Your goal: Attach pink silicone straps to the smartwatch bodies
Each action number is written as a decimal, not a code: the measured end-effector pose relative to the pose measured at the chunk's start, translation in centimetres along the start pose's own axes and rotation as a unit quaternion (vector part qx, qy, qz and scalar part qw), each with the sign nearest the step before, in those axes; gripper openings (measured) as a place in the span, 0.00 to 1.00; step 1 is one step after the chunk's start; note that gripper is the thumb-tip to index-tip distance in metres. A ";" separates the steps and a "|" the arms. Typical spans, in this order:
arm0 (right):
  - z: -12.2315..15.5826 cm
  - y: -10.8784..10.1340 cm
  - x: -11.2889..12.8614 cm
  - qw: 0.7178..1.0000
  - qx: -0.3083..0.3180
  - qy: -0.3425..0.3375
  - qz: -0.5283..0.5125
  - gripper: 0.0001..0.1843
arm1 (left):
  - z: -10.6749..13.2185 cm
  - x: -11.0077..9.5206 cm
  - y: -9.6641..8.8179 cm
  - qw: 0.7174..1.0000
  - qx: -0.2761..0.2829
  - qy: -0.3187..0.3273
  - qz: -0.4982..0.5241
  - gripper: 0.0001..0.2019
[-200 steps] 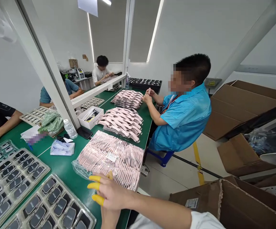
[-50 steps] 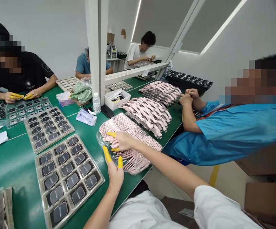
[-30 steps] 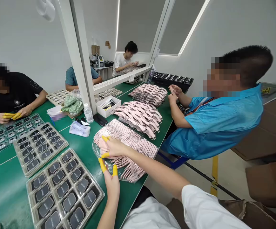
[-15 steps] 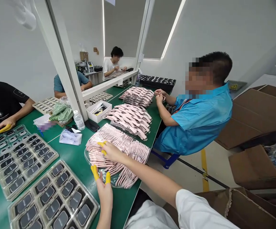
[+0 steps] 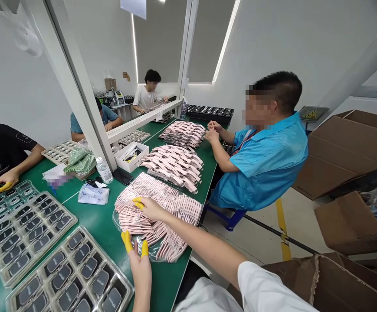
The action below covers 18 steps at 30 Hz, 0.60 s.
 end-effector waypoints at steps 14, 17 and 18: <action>2.5 0.1 2.2 0.988 -0.099 -0.108 0.055 0.25 | 0.2 0.8 -0.2 1.000 -0.010 0.013 -0.006 0.42; 2.5 -0.6 2.6 0.978 -0.171 -0.123 0.007 0.26 | 0.4 0.1 -0.1 1.000 -0.002 0.009 -0.016 0.43; 2.7 -0.8 2.9 0.973 -0.189 -0.129 -0.009 0.26 | 0.5 -0.1 0.0 1.000 -0.002 0.007 -0.018 0.42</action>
Point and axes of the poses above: each hand's wrist, its own z-axis away from the middle knuckle, its own y-axis out of the palm, x = y × z, the point moved 7 cm from there along -z, towards the middle knuckle, and after that the axes turned 14 degrees about -z, right-handed, at the moved point
